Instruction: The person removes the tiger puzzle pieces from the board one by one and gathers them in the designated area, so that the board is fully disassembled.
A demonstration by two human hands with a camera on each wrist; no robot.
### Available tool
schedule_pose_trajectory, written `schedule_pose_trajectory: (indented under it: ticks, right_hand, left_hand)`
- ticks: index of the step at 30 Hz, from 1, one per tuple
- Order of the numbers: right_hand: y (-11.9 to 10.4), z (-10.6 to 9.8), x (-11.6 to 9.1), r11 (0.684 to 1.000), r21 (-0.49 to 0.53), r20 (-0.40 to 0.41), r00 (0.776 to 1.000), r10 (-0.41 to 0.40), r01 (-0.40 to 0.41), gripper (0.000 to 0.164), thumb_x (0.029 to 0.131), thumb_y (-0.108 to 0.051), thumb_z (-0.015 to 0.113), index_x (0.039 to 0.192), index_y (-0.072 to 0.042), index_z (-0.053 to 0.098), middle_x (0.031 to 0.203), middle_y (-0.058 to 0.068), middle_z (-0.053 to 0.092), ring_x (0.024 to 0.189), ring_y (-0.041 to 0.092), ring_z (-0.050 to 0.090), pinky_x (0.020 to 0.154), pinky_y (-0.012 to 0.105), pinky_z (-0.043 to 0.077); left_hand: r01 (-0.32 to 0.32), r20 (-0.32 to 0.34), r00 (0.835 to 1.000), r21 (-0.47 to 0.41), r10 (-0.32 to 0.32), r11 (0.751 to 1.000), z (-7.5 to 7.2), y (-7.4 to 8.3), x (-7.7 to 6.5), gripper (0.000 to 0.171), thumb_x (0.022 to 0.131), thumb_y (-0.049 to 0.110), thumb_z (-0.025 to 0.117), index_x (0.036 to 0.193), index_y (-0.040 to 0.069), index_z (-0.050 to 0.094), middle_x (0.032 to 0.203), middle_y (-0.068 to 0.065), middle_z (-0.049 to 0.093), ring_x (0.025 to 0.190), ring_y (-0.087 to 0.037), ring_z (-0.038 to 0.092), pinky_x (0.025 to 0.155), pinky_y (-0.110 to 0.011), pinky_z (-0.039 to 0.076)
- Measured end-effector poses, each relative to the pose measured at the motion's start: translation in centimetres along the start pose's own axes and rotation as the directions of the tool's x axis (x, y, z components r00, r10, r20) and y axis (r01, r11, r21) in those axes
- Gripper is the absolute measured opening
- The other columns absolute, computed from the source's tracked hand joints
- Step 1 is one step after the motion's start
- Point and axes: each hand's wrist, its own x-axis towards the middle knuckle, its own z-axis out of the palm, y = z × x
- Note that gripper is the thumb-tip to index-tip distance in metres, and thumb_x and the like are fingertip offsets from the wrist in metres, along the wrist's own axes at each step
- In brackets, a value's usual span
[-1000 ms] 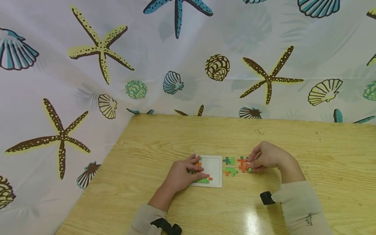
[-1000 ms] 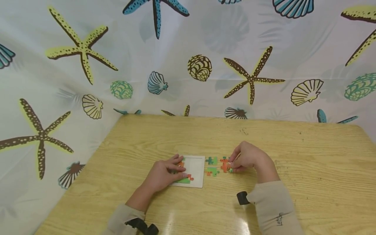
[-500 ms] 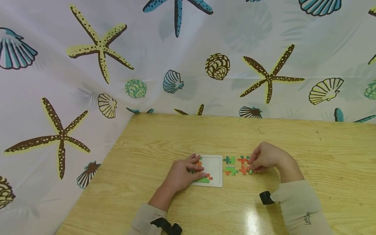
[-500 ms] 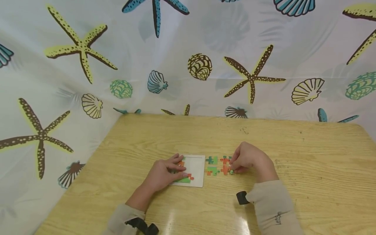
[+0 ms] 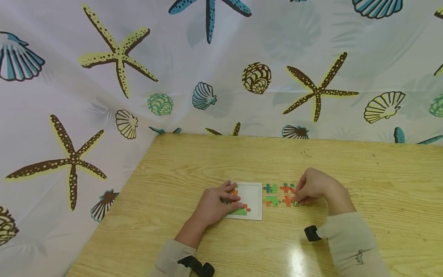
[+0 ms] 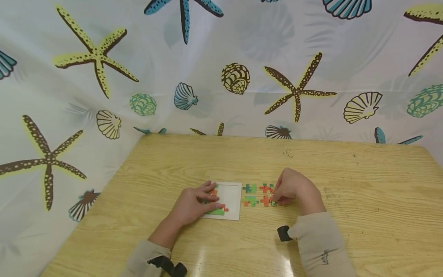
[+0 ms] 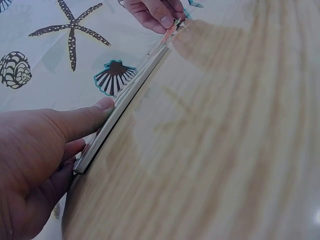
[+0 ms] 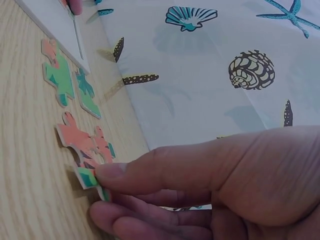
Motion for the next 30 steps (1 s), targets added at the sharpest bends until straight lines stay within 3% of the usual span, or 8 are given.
schedule_pose_trajectory:
  ticks: [11,19,30]
  right_hand:
    - [-0.7,0.4,-0.3,0.997,-0.069,-0.055,0.998,0.027,-0.030,0.004,0.083,0.003,0.079,0.081,0.004,0.075,0.076,0.008,0.075,0.058,0.013,0.069,0.061,0.030,0.061]
    - [-1.1,0.5,-0.4,0.987,-0.155,-0.112,0.993,0.032,-0.049,0.010,0.080,0.000,0.084,0.078,0.002,0.074,0.073,0.009,0.073,0.057,0.015,0.068,0.060,0.030,0.059]
    - [-1.4,-0.2,-1.0,0.981,-0.188,-0.108,0.994,0.018,-0.038,0.012,0.081,-0.008,0.086,0.080,-0.001,0.076,0.073,0.006,0.072,0.064,0.015,0.066,0.064,0.030,0.057]
  left_hand:
    - [0.004,-0.010,1.000,0.058,-0.003,0.998,0.1,0.2,0.0,0.016,0.088,0.020,0.085,0.099,0.010,0.086,0.146,-0.010,0.061,0.149,-0.028,0.043,0.121,-0.055,0.034]
    - [0.006,-0.008,1.000,0.047,-0.005,0.999,0.1,0.3,0.0,0.014,0.089,0.020,0.085,0.099,0.010,0.085,0.146,-0.009,0.061,0.149,-0.027,0.042,0.121,-0.055,0.034]
    - [0.010,-0.002,1.000,0.035,-0.010,0.999,-0.1,0.0,0.0,0.015,0.088,0.022,0.085,0.098,0.011,0.086,0.146,-0.007,0.062,0.150,-0.027,0.042,0.120,-0.054,0.035]
